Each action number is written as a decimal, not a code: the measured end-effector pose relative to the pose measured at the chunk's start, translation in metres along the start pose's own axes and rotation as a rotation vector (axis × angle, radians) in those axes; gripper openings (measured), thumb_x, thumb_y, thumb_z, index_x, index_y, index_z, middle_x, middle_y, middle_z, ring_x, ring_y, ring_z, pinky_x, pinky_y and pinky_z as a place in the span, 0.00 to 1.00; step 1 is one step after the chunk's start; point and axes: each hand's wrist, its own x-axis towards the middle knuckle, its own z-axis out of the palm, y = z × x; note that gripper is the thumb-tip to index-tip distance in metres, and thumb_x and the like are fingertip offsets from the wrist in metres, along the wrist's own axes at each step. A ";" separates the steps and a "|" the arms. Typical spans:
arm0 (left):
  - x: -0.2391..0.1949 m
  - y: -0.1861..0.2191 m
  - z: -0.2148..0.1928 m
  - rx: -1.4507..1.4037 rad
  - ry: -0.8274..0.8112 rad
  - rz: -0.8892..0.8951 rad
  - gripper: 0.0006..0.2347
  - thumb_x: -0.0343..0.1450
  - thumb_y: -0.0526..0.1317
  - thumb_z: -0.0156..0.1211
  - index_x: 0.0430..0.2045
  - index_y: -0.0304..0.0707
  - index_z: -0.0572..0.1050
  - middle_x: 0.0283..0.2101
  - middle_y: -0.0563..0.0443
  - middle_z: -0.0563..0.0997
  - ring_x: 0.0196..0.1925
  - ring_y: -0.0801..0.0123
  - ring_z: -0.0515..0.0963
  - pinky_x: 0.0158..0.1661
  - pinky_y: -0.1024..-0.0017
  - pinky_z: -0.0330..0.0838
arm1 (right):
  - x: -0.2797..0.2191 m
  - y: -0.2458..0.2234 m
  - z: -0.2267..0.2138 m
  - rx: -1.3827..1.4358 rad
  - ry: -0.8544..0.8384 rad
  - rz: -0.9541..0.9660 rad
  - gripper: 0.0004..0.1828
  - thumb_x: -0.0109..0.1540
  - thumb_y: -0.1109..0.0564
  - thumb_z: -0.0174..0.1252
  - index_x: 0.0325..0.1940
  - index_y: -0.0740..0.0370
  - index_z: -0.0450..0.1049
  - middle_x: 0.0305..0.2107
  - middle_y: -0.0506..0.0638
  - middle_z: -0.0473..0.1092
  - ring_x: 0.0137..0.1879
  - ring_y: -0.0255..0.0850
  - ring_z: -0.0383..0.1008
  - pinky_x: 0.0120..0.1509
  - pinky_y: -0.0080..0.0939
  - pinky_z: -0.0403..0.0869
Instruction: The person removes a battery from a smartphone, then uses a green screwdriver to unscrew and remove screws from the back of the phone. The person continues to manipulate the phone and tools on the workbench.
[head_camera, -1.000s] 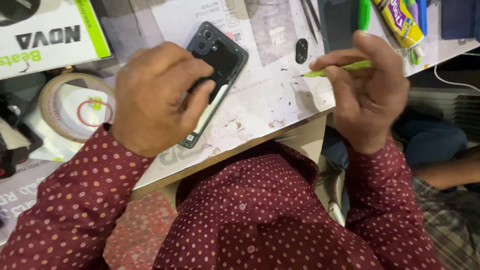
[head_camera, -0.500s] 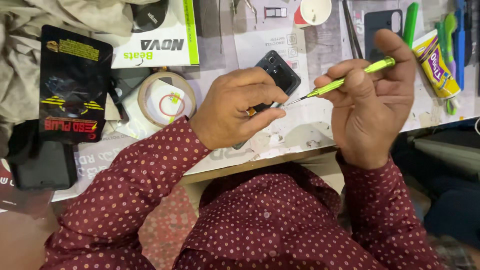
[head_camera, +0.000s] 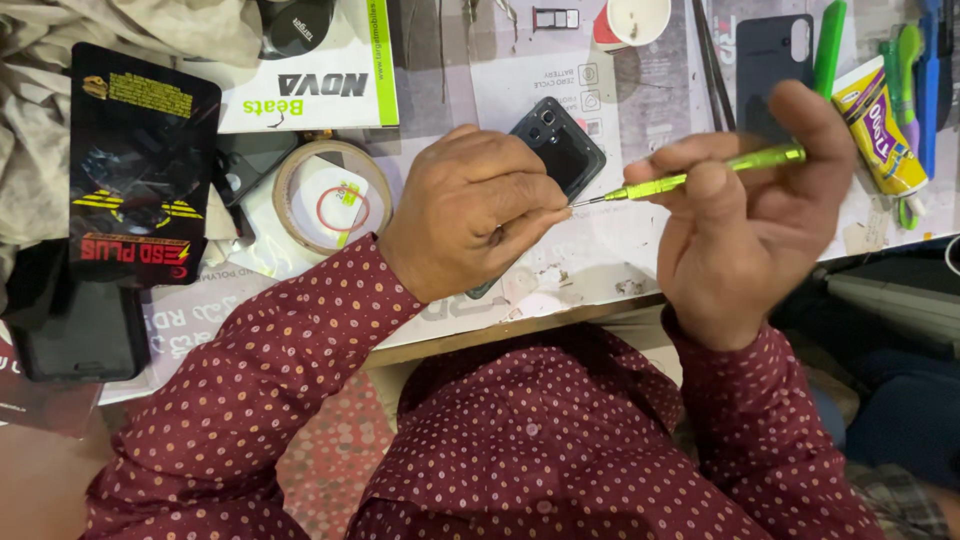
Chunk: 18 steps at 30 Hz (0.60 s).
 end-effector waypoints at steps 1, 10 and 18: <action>0.000 0.000 0.000 0.015 0.003 0.005 0.06 0.71 0.34 0.73 0.34 0.40 0.79 0.36 0.54 0.78 0.38 0.64 0.79 0.41 0.64 0.69 | -0.003 0.002 -0.002 -0.031 -0.029 -0.071 0.26 0.73 0.67 0.57 0.73 0.66 0.55 0.45 0.63 0.74 0.45 0.50 0.82 0.52 0.53 0.88; 0.000 0.000 0.000 0.042 0.028 -0.005 0.07 0.71 0.35 0.74 0.33 0.41 0.79 0.36 0.55 0.78 0.38 0.66 0.79 0.41 0.65 0.68 | -0.012 0.008 -0.006 -0.207 -0.183 -0.315 0.28 0.74 0.70 0.53 0.76 0.61 0.54 0.44 0.64 0.73 0.42 0.49 0.83 0.49 0.49 0.88; 0.000 -0.001 -0.001 0.058 0.011 -0.009 0.07 0.70 0.35 0.74 0.32 0.41 0.79 0.35 0.55 0.77 0.37 0.66 0.78 0.40 0.64 0.66 | -0.012 0.003 -0.003 -0.254 -0.231 -0.342 0.30 0.75 0.71 0.52 0.79 0.58 0.54 0.43 0.67 0.73 0.40 0.50 0.83 0.49 0.45 0.86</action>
